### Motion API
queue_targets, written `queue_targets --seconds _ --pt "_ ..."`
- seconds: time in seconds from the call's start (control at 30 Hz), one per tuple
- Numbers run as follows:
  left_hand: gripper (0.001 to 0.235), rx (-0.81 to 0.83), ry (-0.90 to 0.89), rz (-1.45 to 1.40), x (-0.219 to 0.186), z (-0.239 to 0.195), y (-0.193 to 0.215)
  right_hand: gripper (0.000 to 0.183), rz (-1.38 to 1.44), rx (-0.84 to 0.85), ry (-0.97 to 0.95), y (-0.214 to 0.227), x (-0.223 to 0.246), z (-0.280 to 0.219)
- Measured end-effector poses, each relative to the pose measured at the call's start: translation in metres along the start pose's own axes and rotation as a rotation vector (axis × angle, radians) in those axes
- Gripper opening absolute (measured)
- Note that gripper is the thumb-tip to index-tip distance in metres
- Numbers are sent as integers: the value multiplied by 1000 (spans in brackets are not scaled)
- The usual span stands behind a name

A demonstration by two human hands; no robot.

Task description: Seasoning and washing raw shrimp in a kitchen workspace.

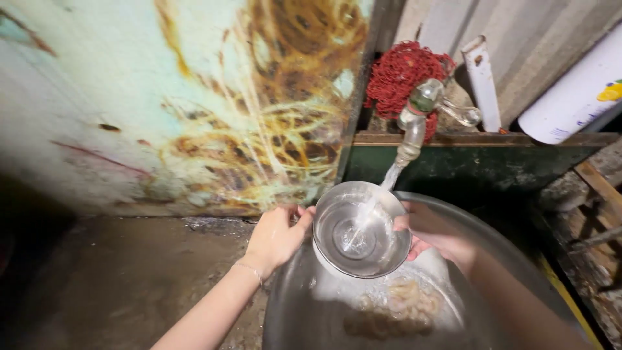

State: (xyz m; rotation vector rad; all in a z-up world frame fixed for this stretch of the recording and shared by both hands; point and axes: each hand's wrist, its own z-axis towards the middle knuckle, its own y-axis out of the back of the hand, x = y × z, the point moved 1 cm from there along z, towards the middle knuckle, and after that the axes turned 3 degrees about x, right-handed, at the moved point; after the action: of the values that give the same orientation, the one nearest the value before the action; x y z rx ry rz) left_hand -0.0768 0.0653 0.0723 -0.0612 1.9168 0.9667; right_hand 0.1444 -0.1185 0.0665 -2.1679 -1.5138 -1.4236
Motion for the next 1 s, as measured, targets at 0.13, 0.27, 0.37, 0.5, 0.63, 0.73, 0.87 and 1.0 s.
queue_targets --seconds 0.13,0.27,0.37,0.5,0.63,0.73,0.87,1.0 --pt "62 119 150 298 -1 -18 21 38 85 347 462 2 -1 -18" --pt "50 375 206 284 -21 -30 32 34 -174 168 -149 -15 42 -23" --pt "44 401 131 273 -2 -7 -3 63 -250 124 -153 6 38 -19" --pt "67 412 107 239 -1 36 -56 70 -301 57 -108 18 35 -35" --pt "77 368 46 226 -2 88 -113 72 -563 -181 71 31 8 -49" --pt "56 309 -85 155 -14 87 -143 81 -855 -458 274 39 -34 -58" --pt "47 233 -336 18 -35 54 -145 89 -1050 -757 550 54 -86 -67" --pt "97 218 -499 26 -33 37 -146 95 -1012 -727 806 75 -134 -67"
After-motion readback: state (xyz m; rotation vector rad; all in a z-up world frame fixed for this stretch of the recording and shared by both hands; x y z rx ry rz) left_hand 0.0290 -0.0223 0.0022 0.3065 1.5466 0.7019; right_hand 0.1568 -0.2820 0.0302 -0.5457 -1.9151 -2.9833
